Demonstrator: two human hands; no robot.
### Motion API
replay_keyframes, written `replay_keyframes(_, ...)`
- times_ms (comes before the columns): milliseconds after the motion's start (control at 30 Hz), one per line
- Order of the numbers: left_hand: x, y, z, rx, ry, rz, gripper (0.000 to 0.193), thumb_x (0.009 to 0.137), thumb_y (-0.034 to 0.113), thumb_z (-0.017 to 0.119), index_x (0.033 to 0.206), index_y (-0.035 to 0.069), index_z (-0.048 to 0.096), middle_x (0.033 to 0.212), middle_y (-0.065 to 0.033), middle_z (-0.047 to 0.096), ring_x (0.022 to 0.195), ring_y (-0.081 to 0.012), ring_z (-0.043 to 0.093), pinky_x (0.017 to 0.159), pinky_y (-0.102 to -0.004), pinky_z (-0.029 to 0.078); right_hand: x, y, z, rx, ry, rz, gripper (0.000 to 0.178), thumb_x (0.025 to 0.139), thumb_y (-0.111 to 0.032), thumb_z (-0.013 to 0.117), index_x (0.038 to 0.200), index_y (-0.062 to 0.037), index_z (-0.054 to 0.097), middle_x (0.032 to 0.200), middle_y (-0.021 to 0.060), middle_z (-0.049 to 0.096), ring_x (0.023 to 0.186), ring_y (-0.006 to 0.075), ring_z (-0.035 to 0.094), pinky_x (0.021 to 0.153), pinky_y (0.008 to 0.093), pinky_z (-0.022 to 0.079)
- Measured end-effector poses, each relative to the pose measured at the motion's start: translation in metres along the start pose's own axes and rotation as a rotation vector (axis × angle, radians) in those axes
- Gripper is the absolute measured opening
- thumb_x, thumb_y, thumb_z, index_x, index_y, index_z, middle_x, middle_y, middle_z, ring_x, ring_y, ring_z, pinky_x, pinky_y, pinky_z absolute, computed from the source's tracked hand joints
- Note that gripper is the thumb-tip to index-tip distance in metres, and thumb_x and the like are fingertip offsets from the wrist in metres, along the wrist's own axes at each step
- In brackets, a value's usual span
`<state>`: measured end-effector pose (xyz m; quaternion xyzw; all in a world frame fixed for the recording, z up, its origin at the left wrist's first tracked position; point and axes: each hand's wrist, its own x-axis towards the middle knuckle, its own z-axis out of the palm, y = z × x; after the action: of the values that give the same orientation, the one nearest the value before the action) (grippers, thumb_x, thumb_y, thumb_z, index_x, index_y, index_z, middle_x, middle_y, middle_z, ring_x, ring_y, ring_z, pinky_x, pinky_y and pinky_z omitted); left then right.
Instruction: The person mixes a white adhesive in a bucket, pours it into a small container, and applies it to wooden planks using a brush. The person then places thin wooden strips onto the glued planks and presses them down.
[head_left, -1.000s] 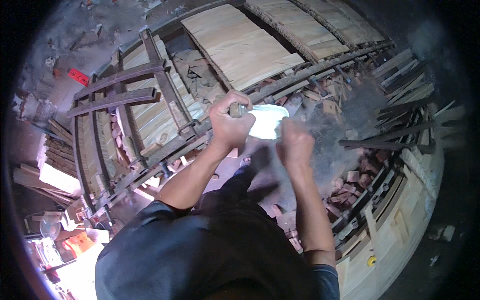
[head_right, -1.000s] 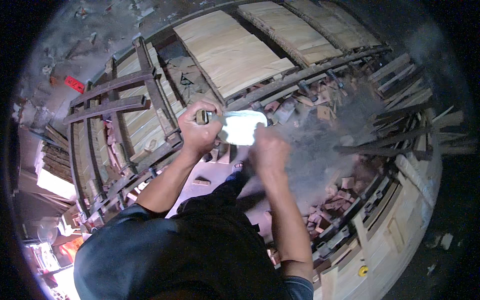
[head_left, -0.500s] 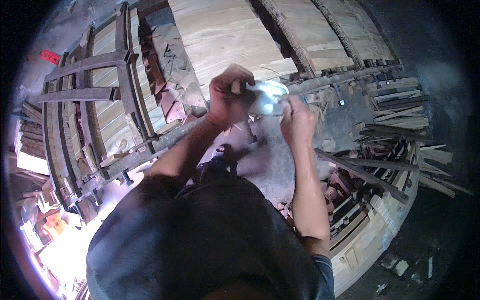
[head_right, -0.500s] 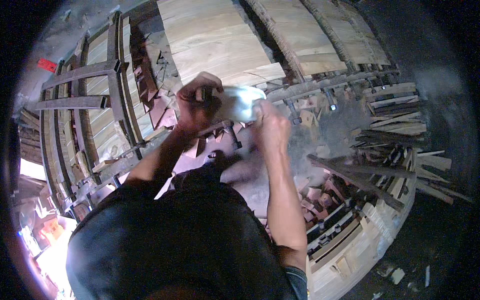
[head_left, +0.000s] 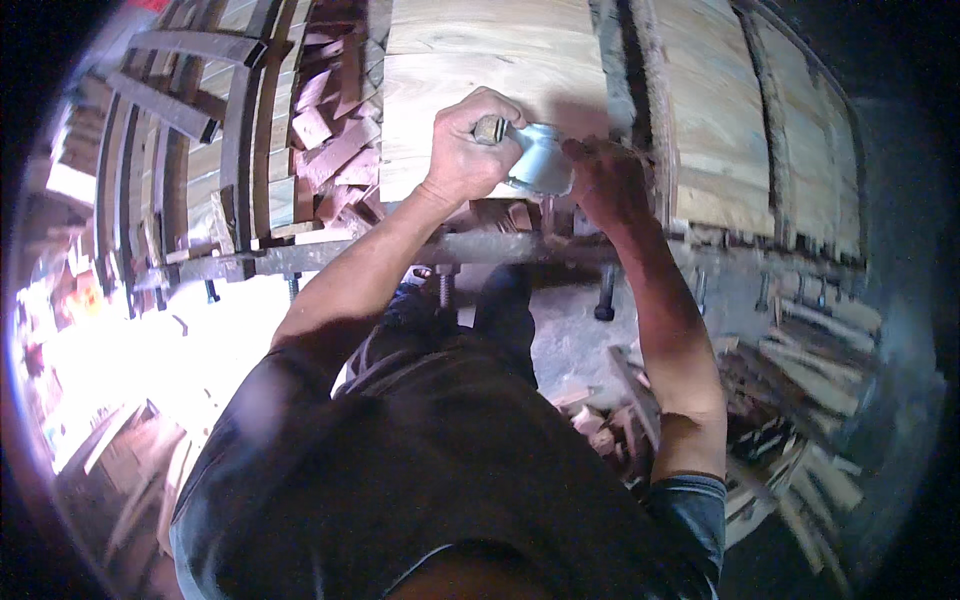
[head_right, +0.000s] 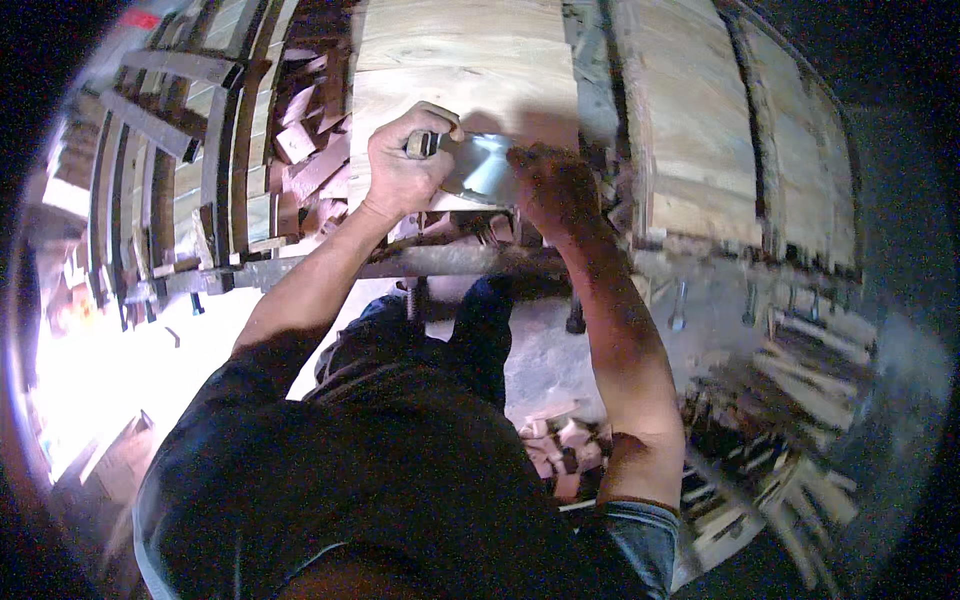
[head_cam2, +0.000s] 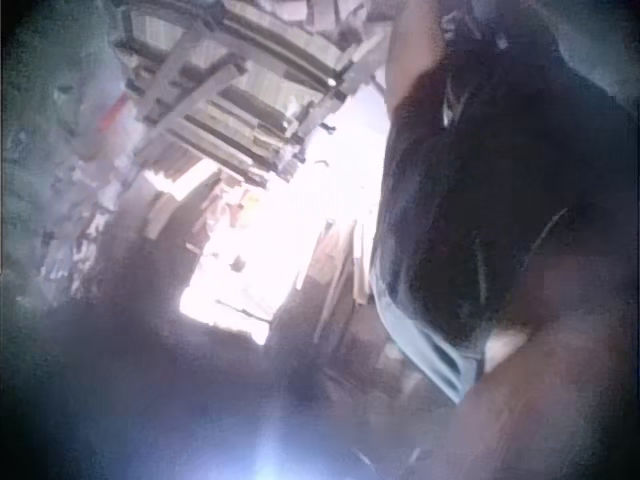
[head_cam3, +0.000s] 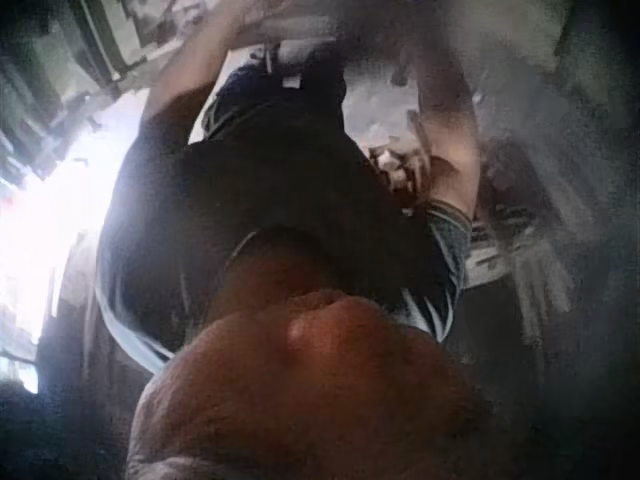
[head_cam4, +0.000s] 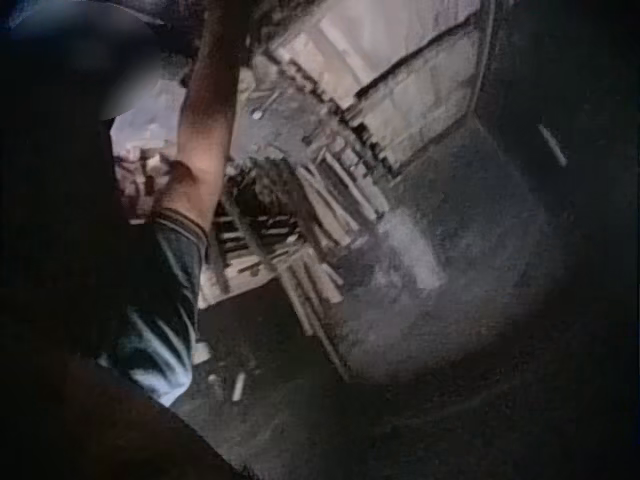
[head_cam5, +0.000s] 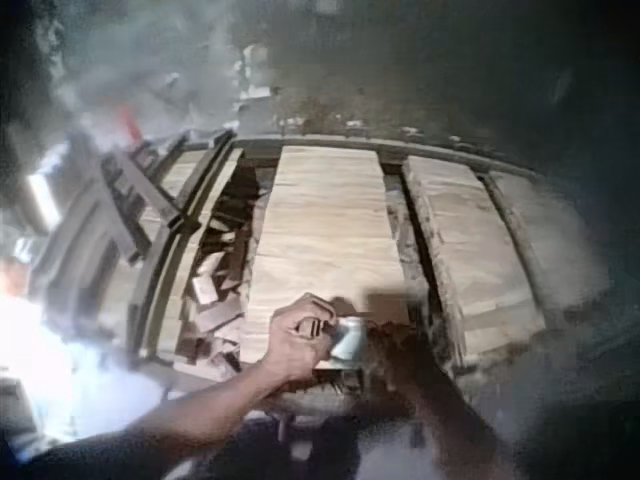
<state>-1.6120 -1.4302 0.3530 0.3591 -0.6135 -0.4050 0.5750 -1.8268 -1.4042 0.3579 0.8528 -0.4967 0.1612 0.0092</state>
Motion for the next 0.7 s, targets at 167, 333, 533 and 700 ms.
replay_keyframes(167,0.007,-0.064,0.034,0.339,0.08,-0.001,0.026,0.065,-0.009,0.06,0.089,0.001,0.064,0.093,-0.0124,0.069,0.085,-0.0211,0.067,0.079,-0.0295,0.053,0.022,0.064,0.058,0.049,-0.134,0.057,0.015,0.082,-0.005,0.057,0.093,-0.0043,0.067,0.083,0.0185,0.068,0.08,0.0387,0.066,0.07,0.0484,0.053)
replay_keyframes(333,0.015,-0.086,0.047,0.27,0.212,-0.403,0.02,0.074,-0.008,0.064,0.091,0.002,0.066,0.097,-0.0072,0.071,0.087,-0.0145,0.064,0.079,-0.0268,0.052,0.025,0.072,0.082,0.295,-0.402,0.444,0.014,0.083,-0.011,0.058,0.091,-0.0054,0.068,0.089,0.0235,0.068,0.083,0.0422,0.067,0.076,0.0509,0.052)
replay_keyframes(533,0.023,-0.094,0.058,0.207,0.256,-0.41,0.013,0.079,0.0,0.069,0.091,0.002,0.068,0.088,-0.0072,0.07,0.08,-0.0149,0.064,0.074,-0.029,0.052,0.026,0.07,0.11,0.687,-0.24,0.596,0.016,0.085,-0.014,0.063,0.097,-0.0084,0.072,0.088,0.0202,0.069,0.085,0.037,0.068,0.076,0.0408,0.052)
replay_keyframes(700,0.035,-0.086,0.058,0.279,0.24,-0.483,0.015,0.087,0.014,0.074,0.092,0.001,0.069,0.083,-0.0045,0.069,0.077,-0.0105,0.06,0.071,-0.0255,0.05,0.039,0.069,0.085,0.576,-0.228,0.483,0.016,0.086,-0.008,0.061,0.099,-0.0092,0.07,0.085,0.0163,0.071,0.083,0.0356,0.069,0.073,0.0445,0.052)
